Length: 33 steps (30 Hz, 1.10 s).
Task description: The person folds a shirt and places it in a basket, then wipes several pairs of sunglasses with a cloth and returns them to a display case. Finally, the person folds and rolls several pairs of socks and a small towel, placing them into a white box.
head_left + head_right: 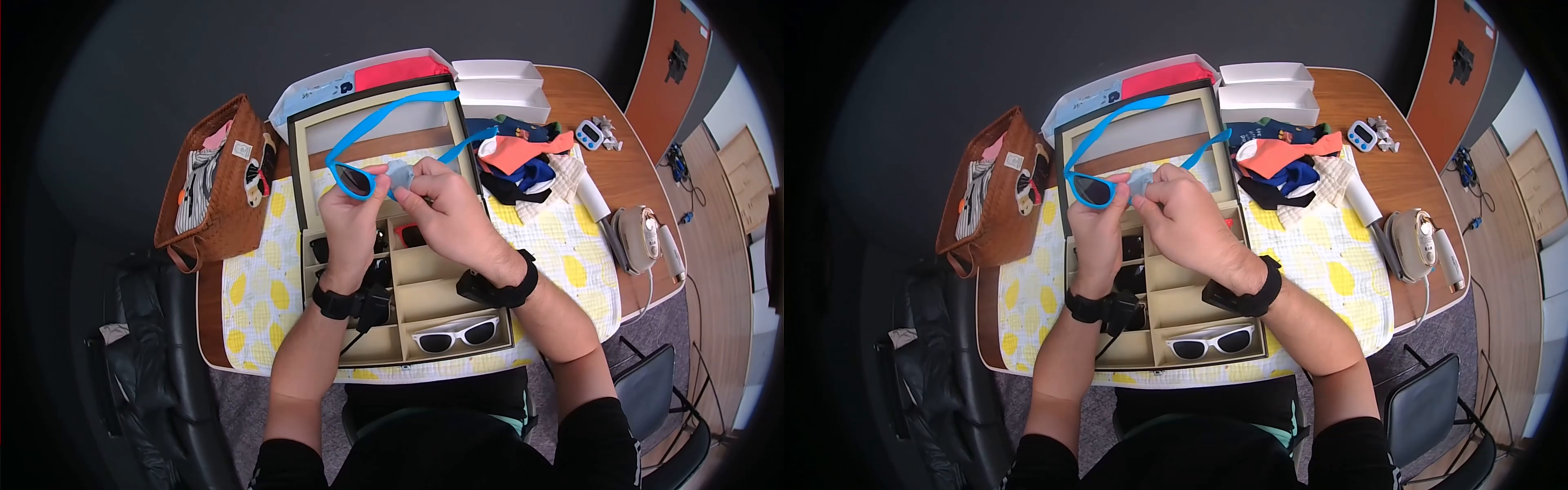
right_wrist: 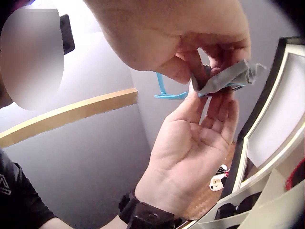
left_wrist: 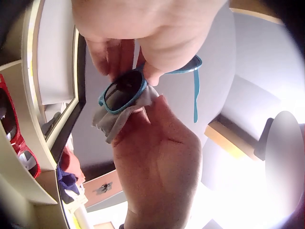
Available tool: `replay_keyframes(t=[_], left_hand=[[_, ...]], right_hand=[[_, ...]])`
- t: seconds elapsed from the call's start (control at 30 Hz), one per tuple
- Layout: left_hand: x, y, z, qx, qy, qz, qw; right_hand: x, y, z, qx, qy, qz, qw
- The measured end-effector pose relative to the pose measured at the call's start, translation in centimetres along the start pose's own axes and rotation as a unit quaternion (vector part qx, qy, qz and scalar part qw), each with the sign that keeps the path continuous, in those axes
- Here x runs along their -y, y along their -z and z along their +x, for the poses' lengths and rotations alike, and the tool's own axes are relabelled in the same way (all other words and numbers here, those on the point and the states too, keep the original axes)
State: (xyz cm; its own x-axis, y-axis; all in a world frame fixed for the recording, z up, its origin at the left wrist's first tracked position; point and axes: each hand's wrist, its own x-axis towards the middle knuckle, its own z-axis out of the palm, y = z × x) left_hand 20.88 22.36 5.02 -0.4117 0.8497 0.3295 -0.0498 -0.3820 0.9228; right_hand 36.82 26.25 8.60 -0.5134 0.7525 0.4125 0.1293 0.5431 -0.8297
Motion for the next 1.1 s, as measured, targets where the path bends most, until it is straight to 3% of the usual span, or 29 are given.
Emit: replay_keyframes(t=[0.23,0.3,0.33,0.4,0.5,0.7,0.83,0.9,1.03,1.1], left_hand=[[0.0,0.4,0.6,-0.024,0.003,-0.050,0.998],[-0.1,0.4,0.6,-0.012,0.003,-0.059,0.998],[-0.1,0.4,0.6,-0.012,0.004,-0.059,0.998],[0.0,0.4,0.6,-0.022,-0.007,-0.043,0.999],[0.3,0.2,0.5,-0.014,-0.009,-0.060,0.998],[1.0,0.3,0.3,-0.019,0.025,-0.065,0.997],[0.7,0.2,0.3,-0.017,-0.008,-0.037,0.999],[0.5,0.1,0.2,-0.033,-0.021,-0.020,0.999],[0.3,-0.2,0.2,-0.023,-0.006,-0.055,0.998],[0.7,0.0,0.1,-0.025,-0.002,-0.025,0.999]], right_hand=[[0.8,1.5,0.0,0.048,-0.021,0.017,0.999],[1.1,1.7,-0.1,0.041,-0.019,-0.121,0.992],[1.2,1.7,-0.1,0.041,-0.020,-0.120,0.992],[1.4,1.7,0.1,0.085,-0.103,-0.145,0.980],[1.8,1.6,0.4,0.085,-0.147,-0.138,0.976],[0.2,0.8,0.4,0.089,-0.084,-0.031,0.992],[1.1,1.4,0.5,0.110,-0.138,-0.011,0.984],[1.0,1.0,0.2,0.048,-0.112,-0.140,0.983],[0.5,0.8,0.2,0.050,-0.112,-0.161,0.979],[0.3,0.7,0.2,0.081,-0.087,-0.048,0.992]])
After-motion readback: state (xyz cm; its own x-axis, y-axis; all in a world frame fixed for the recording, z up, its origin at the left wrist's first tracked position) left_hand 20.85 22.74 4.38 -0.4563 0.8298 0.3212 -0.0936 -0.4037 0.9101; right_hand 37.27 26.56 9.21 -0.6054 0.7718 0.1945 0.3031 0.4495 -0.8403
